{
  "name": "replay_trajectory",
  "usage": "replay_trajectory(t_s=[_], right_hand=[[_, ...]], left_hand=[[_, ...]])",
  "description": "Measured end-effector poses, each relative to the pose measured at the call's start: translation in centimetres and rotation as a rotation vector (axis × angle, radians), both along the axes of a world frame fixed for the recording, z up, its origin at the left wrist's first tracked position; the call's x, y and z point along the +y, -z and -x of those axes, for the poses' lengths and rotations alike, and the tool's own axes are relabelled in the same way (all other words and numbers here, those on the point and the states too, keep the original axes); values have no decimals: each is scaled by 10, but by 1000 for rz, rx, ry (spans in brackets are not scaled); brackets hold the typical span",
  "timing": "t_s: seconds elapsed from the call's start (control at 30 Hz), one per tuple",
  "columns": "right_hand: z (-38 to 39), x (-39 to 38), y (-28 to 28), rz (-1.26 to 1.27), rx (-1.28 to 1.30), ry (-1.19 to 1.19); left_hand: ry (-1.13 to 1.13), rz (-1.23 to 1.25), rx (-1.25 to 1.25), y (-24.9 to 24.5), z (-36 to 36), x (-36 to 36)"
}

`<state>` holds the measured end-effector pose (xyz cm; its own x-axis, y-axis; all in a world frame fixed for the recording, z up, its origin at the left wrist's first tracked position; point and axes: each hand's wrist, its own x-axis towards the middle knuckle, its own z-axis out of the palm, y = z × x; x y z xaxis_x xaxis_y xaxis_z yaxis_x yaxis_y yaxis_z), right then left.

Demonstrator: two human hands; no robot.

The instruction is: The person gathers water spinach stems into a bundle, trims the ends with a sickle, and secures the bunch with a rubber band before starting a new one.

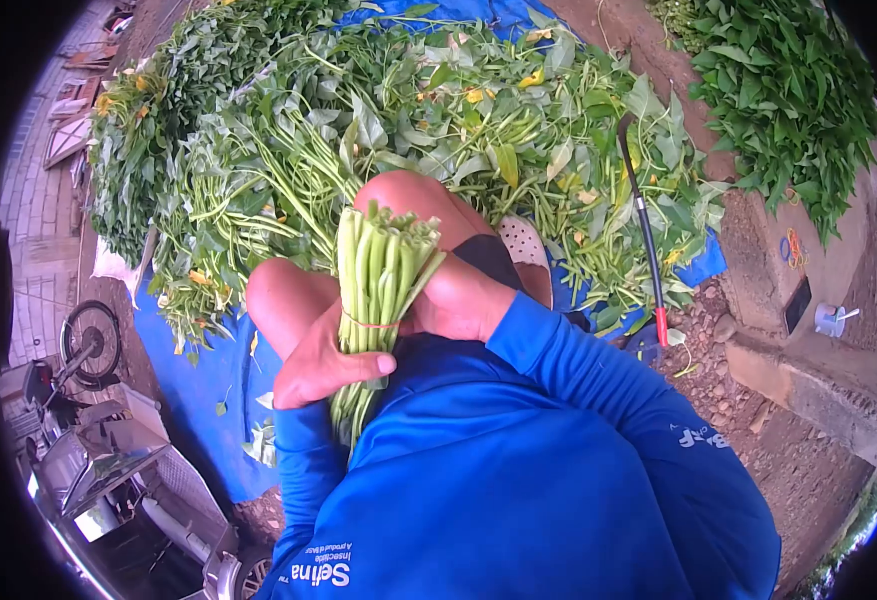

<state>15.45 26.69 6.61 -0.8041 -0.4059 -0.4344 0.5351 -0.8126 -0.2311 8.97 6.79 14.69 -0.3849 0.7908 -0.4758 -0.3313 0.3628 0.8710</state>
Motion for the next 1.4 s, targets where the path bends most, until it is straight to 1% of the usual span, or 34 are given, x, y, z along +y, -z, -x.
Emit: replay_trajectory(t_s=[0.03,0.07,0.1,0.13,0.2,0.27,0.33,0.4,0.5,0.57,0.6,0.63,0.67,0.7,0.73,0.8,0.83,0.87,0.9,0.93,0.97,1.03,1.07,1.1,1.13,1.2,1.23,1.27,1.3,1.33,1.37,1.4], right_hand=[[6,14,-1,-191,179,-43],[2,22,-8,-509,180,126],[11,38,-9,-701,181,247],[9,55,-21,-936,112,278],[3,67,-47,-936,145,348],[8,57,-49,-1099,226,345],[12,53,-48,-1345,245,192],[7,49,-27,-1459,280,171],[-11,44,16,-1133,346,432],[-13,41,52,-1227,346,475],[-11,40,50,-1276,345,501],[-7,45,49,-1284,313,376],[-8,46,46,-1223,315,412],[-4,46,27,-1156,329,446],[8,48,8,-1085,370,478],[11,64,-24,-817,356,558],[14,65,-31,-805,392,492],[23,51,-35,-717,497,344],[32,41,-41,-642,603,198],[40,31,-52,-574,697,51],[50,17,-63,-532,832,84],[61,-22,-120,-357,825,124],[63,-37,-144,-227,690,130],[75,-46,-147,-211,748,106],[84,-51,-157,-299,823,77],[94,-58,-173,-483,956,43],[101,-63,-172,-499,986,4],[105,-64,-174,-526,984,-33],[106,-62,-173,-528,903,-35],[107,-65,-164,-687,867,141],[108,-68,-155,-861,802,305],[109,-69,-150,-987,844,293]], left_hand=[[-84,-76,-238,11,0,-4],[-119,-34,-163,13,2,-10],[-152,10,-95,8,2,-12],[-196,41,-21,6,4,-10],[-202,150,194,8,4,-2],[-170,259,354,16,-12,13],[-159,328,564,21,-26,27],[-139,411,751,24,-31,32],[-115,397,626,31,-31,29],[-79,384,584,27,-28,33],[-37,385,618,25,-27,36],[2,388,656,23,-25,38],[44,403,688,20,-24,34],[7,213,452,29,-13,24],[-54,120,264,28,0,16],[-181,-56,-105,16,19,-15],[-229,-149,-275,10,26,-33],[-256,-257,-329,3,28,-46],[-322,-310,-315,-3,26,-54],[-318,-370,-340,-5,24,-55],[-312,-431,-367,-6,23,-57],[-177,-557,-505,3,23,-54],[-209,-580,-549,7,23,-55],[-239,-641,-509,-3,20,-56],[-264,-706,-453,-19,21,-57],[-346,-566,-195,-55,22,-70],[-386,-491,-85,-63,22,-76],[-346,-425,26,-63,28,-81],[-429,-391,70,-59,27,-81],[-507,-354,125,-57,28,-82],[-523,-364,145,-53,31,-87],[-570,-391,133,-48,35,-91]])
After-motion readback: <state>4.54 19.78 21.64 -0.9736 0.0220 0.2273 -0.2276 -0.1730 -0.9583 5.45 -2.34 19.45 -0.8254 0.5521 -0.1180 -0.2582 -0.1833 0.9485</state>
